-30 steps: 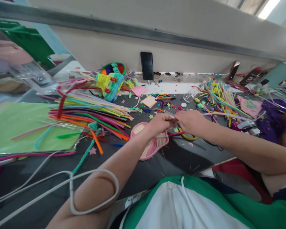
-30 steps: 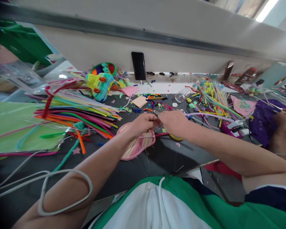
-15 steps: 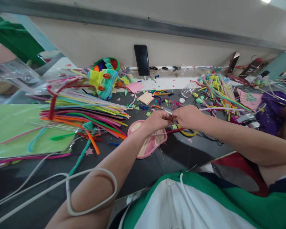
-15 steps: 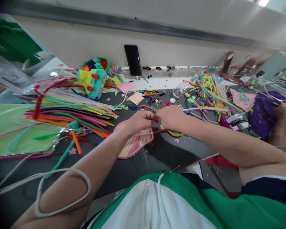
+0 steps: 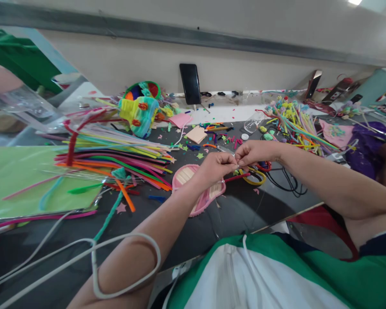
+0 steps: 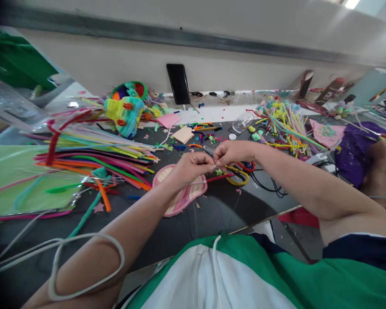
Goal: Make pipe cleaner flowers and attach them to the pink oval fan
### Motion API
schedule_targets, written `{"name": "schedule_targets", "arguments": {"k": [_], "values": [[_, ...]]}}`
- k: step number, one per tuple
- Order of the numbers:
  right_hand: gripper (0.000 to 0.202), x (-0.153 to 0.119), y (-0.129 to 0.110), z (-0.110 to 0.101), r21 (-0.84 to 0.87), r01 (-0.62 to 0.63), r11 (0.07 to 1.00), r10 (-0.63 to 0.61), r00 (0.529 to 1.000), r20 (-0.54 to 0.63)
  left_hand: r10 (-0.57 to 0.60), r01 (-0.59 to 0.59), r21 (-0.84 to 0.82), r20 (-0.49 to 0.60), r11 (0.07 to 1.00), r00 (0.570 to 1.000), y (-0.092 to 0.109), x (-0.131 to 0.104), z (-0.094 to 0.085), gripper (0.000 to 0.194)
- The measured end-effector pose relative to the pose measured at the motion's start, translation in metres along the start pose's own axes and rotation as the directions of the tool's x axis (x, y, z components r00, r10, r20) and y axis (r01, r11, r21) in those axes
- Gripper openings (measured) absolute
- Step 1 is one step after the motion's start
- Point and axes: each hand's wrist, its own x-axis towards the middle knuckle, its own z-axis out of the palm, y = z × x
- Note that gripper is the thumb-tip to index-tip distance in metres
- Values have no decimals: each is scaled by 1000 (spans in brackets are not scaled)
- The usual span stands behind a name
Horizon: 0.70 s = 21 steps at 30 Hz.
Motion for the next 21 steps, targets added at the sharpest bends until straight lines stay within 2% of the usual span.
{"name": "schedule_targets", "arguments": {"k": [3,6,9,11,12,13,14,15,16,17,18,20,21], "values": [[24,6,16,3,311,-36,950,7,996,93,56,-58,-24,-56,998,997,5,-2,3,14],[26,13,28,11,504,-99,858,3,982,188,89,-85,38,-117,996,989,10,-4,6,11],[20,14,26,14,538,-124,834,75,991,112,65,-50,98,-163,994,984,11,-3,4,10],[18,7,16,13,409,-109,906,136,990,-39,4,13,82,-200,997,980,10,0,0,10],[19,1,8,12,286,-86,954,138,976,-168,-31,45,59,-222,997,975,9,1,-3,11],[21,-6,1,13,127,-61,990,101,938,-332,-65,74,28,-250,997,966,8,2,-6,11],[22,-14,-6,15,-54,-47,997,10,843,-538,-97,99,-10,-281,995,955,8,3,-9,12],[23,-21,-12,20,-241,-72,968,-122,702,-702,-125,115,-51,-311,992,942,8,4,-11,13],[26,-27,-16,27,-387,-120,914,-250,586,-771,-151,126,-93,-338,988,929,9,4,-12,13],[28,-31,-18,36,-484,-163,860,-336,533,-776,-174,135,-132,-358,982,917,10,4,-13,13],[29,-33,-17,46,-553,-184,813,-393,528,-753,-193,140,-166,-368,976,909,11,4,-12,13],[30,-25,-8,65,-647,-159,746,-435,620,-653,-218,148,-209,-366,967,905,14,3,-9,12],[31,-17,-2,73,-659,-154,737,-438,633,-638,-225,151,-220,-362,964,905,15,2,-7,12]]}}
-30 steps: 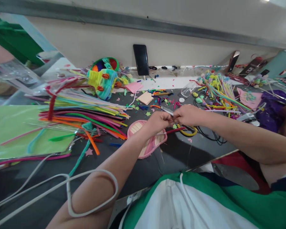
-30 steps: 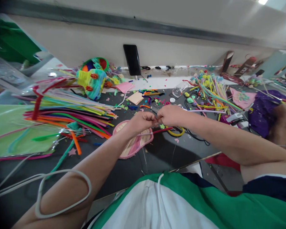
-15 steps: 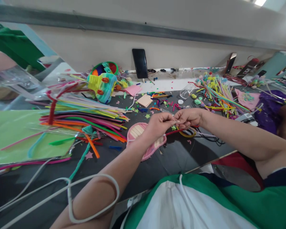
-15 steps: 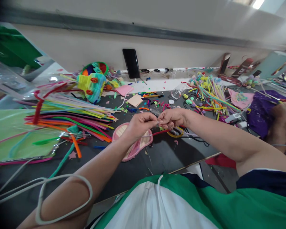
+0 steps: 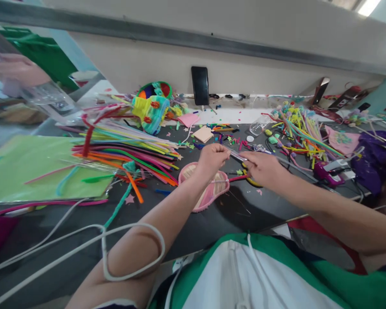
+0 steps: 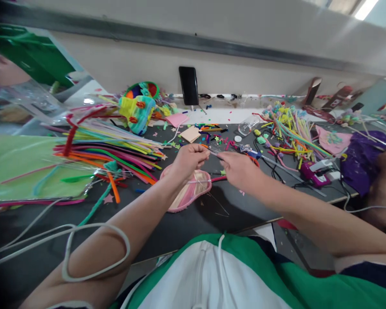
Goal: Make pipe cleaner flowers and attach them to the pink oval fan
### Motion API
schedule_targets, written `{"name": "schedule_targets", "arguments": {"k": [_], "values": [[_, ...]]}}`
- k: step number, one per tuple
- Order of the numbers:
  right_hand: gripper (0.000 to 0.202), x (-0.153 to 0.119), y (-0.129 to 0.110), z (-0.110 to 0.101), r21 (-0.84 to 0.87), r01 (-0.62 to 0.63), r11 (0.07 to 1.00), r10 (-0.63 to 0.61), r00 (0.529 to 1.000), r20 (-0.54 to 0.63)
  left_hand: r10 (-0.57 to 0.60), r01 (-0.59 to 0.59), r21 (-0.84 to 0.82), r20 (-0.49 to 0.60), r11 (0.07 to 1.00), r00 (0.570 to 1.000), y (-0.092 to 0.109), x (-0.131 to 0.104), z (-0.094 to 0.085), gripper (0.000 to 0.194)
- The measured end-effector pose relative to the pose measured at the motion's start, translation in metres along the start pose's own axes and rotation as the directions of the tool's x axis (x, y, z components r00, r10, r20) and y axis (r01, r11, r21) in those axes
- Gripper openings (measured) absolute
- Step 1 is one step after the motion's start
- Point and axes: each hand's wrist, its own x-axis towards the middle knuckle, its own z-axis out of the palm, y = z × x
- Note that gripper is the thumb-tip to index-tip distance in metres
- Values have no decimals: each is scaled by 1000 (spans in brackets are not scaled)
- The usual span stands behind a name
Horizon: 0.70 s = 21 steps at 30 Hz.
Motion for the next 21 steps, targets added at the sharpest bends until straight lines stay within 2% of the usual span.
{"name": "schedule_targets", "arguments": {"k": [2,4,7,9,11,14,16,19,21], "values": [[35,1,0,23,4,-31,1000,31,999,23,3,-3,8,5,1000,1000,-2,-1,3,12],[31,7,1,39,14,-105,994,104,992,67,36,-35,69,-7,997,999,-6,0,4,11],[26,13,-1,44,-81,-168,982,177,976,123,136,-118,280,-48,953,990,-13,3,2,11],[30,12,-7,36,-207,-139,968,175,970,170,214,-163,447,-66,880,975,-17,5,1,10],[30,12,-17,24,-344,-94,934,177,960,217,276,-204,572,-41,794,960,-18,3,2,9],[28,16,-30,1,-497,-42,867,181,955,234,309,-271,653,59,708,949,-16,-1,4,9],[26,26,-33,-15,-536,-27,844,186,951,245,325,-337,652,144,680,935,-13,-4,5,9],[23,47,-20,-33,-496,-37,868,218,925,312,343,-420,563,243,712,907,-11,-5,6,8],[18,61,1,-38,-333,-53,941,196,889,414,315,-407,435,270,803,910,-12,-5,6,7]]}}
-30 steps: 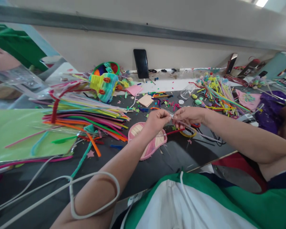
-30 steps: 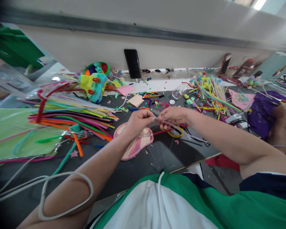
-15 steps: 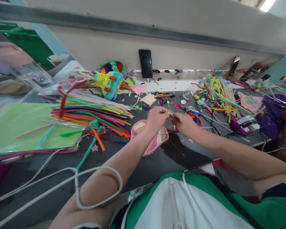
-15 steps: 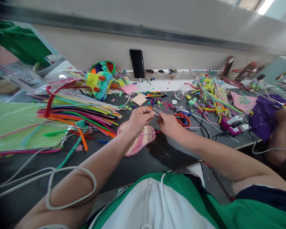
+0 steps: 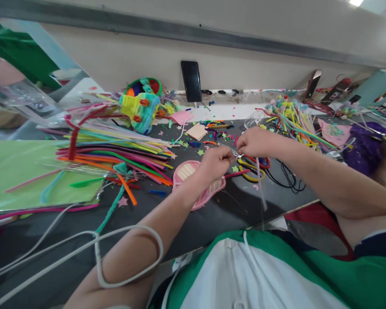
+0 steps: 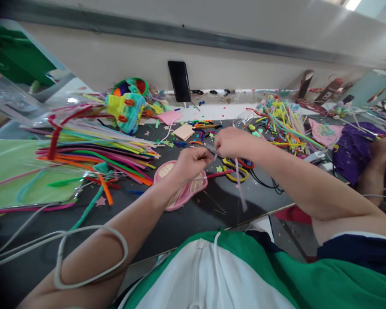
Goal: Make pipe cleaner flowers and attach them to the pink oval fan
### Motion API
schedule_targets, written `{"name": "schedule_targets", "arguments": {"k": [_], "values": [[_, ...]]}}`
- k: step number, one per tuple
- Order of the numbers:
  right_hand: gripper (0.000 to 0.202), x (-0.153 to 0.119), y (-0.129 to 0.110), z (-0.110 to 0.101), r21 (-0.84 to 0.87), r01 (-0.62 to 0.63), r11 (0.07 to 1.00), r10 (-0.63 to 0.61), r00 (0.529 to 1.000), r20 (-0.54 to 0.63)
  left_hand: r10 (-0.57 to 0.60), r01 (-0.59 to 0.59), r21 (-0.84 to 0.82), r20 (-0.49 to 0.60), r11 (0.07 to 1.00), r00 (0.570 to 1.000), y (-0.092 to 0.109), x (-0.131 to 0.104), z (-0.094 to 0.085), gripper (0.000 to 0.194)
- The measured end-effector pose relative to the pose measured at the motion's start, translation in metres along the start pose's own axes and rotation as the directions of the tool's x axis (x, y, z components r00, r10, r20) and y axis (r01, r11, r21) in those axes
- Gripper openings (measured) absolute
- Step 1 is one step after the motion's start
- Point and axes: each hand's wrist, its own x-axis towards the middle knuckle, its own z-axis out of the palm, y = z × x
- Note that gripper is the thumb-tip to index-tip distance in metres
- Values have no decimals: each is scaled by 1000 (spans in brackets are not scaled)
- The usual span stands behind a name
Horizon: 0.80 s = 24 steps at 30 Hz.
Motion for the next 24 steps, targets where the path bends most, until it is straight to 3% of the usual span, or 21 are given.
{"name": "schedule_targets", "arguments": {"k": [2,4,6,8,10,12,13,15,16,17,18,19,20,21,22,24], "values": [[14,13,22,6,289,11,957,-63,983,171,-33,39,-176,35,984,999,0,-1,2,6],[18,21,39,22,609,-79,790,-179,919,351,-67,83,-298,63,951,996,1,-2,3,8],[21,23,45,46,784,-217,582,-299,839,455,-106,127,-351,79,928,991,4,-3,4,11],[23,20,43,73,875,-313,370,-404,794,455,-146,164,-368,76,915,986,5,-2,2,11],[25,15,40,96,916,-362,172,-462,791,400,-183,190,-381,56,905,982,5,1,-1,10],[27,11,43,107,922,-380,78,-460,807,372,-216,214,-397,40,893,976,3,4,-6,10],[28,10,47,107,918,-386,96,-441,810,386,-234,227,-404,32,886,972,1,6,-8,11],[33,6,60,93,901,-373,221,-337,838,429,-275,257,-407,16,876,961,-3,9,-12,11],[35,3,65,80,893,-338,297,-227,884,409,-293,271,-403,6,874,956,-5,10,-13,11],[37,-1,68,65,881,-284,378,-81,938,337,-311,282,-397,-7,873,950,-7,10,-13,11],[36,-7,67,50,858,-214,467,96,977,192,-329,295,-389,-22,873,944,-8,11,-13,11],[35,-15,62,35,807,-152,571,254,967,2,-346,306,-378,-40,873,937,-9,11,-12,10],[36,-22,53,24,744,-111,659,317,938,-140,-362,317,-367,-61,875,930,-10,10,-12,10],[38,-30,41,17,702,-92,707,319,926,-200,-376,325,-355,-82,876,923,-10,10,-10,10],[37,-36,26,15,687,-90,721,271,949,-160,-386,331,-345,-101,878,917,-10,9,-9,10],[32,-41,-2,25,688,-171,705,189,981,50,-391,336,-331,-114,882,913,-9,8,-6,10]]}}
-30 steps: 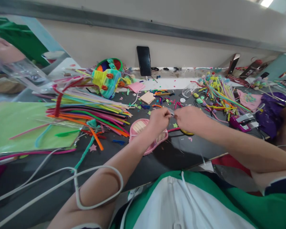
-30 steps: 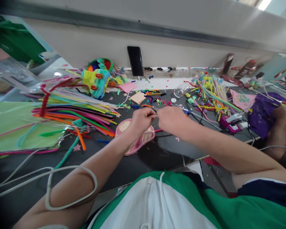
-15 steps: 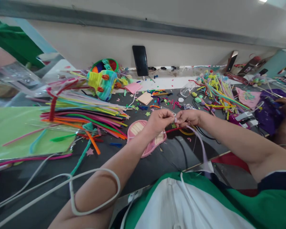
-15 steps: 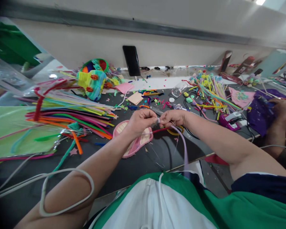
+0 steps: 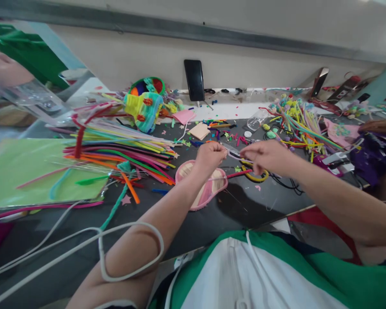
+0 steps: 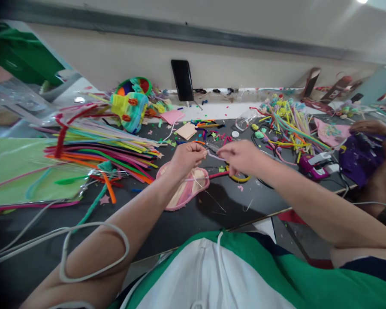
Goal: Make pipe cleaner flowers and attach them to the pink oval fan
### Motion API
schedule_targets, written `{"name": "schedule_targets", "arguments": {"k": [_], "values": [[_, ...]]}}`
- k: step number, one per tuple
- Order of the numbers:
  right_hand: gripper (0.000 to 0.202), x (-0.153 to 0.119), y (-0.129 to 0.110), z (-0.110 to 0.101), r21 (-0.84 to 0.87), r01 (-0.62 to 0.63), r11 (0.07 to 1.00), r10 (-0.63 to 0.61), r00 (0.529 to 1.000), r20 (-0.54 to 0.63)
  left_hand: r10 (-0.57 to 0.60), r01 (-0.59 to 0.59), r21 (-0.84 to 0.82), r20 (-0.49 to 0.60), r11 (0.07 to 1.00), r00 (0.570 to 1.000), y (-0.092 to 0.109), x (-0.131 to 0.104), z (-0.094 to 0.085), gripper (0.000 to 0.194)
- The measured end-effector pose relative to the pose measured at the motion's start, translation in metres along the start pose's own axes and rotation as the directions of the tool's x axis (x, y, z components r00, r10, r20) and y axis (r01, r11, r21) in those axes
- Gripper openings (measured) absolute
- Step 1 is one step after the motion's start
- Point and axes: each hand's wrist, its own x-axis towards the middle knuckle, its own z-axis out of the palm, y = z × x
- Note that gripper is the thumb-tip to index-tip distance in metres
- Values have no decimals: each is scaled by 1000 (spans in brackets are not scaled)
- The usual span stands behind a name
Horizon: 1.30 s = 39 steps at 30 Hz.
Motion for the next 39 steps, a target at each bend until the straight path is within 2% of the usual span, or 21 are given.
{"name": "schedule_targets", "arguments": {"k": [2,4,7,9,12,15,17,20,23,26,30,32,33,35,36,37,38,39], "values": [[43,3,0,31,28,-31,999,29,995,92,7,-7,11,9,1000,1000,-1,-1,2,11],[50,14,7,54,35,40,999,-45,988,146,21,-22,51,9,998,1000,-2,-1,2,11],[32,29,13,65,-179,92,979,-93,996,2,98,-89,201,-39,976,994,-4,3,-1,10],[28,30,8,61,-355,89,931,-120,990,-67,171,-142,326,-62,935,983,-6,5,-3,9],[27,24,-8,45,-536,100,839,-134,991,-25,241,-196,463,-38,864,970,-5,4,-5,8],[25,20,-23,21,-643,124,756,-145,989,20,241,-216,491,14,844,970,-3,1,-4,7],[22,23,-29,3,-662,102,743,-108,994,31,227,-238,447,78,862,971,-2,0,-3,7],[17,36,-25,-21,-587,82,806,-32,995,96,228,-302,299,257,905,939,-1,-1,-1,5],[12,54,-5,-31,-348,118,930,-35,971,235,199,-283,141,429,949,881,1,-3,-2,5],[17,69,24,-19,-36,37,999,-20,920,390,151,-193,43,470,980,870,4,-5,-3,9],[21,75,48,6,144,-134,981,44,862,504,110,-134,26,433,991,895,5,-5,-4,9],[24,73,50,9,165,-166,972,71,881,468,87,-113,46,388,993,918,4,-3,-4,8],[26,72,48,6,153,-138,979,65,911,408,76,-102,54,361,993,929,3,-1,-5,8],[29,68,41,-3,48,17,999,-25,984,177,57,-81,66,311,995,949,2,1,-5,7],[28,66,36,-7,-58,123,991,-122,992,23,50,-74,71,291,995,955,1,1,-5,7],[26,62,31,-10,-195,213,957,-238,965,-114,47,-69,73,272,995,961,0,2,-6,7],[23,59,26,-11,-332,287,898,-361,914,-186,45,-66,72,260,995,965,0,2,-5,7],[22,55,21,-10,-440,348,828,-462,868,-182,46,-64,65,254,996,966,0,2,-5,6]]}}
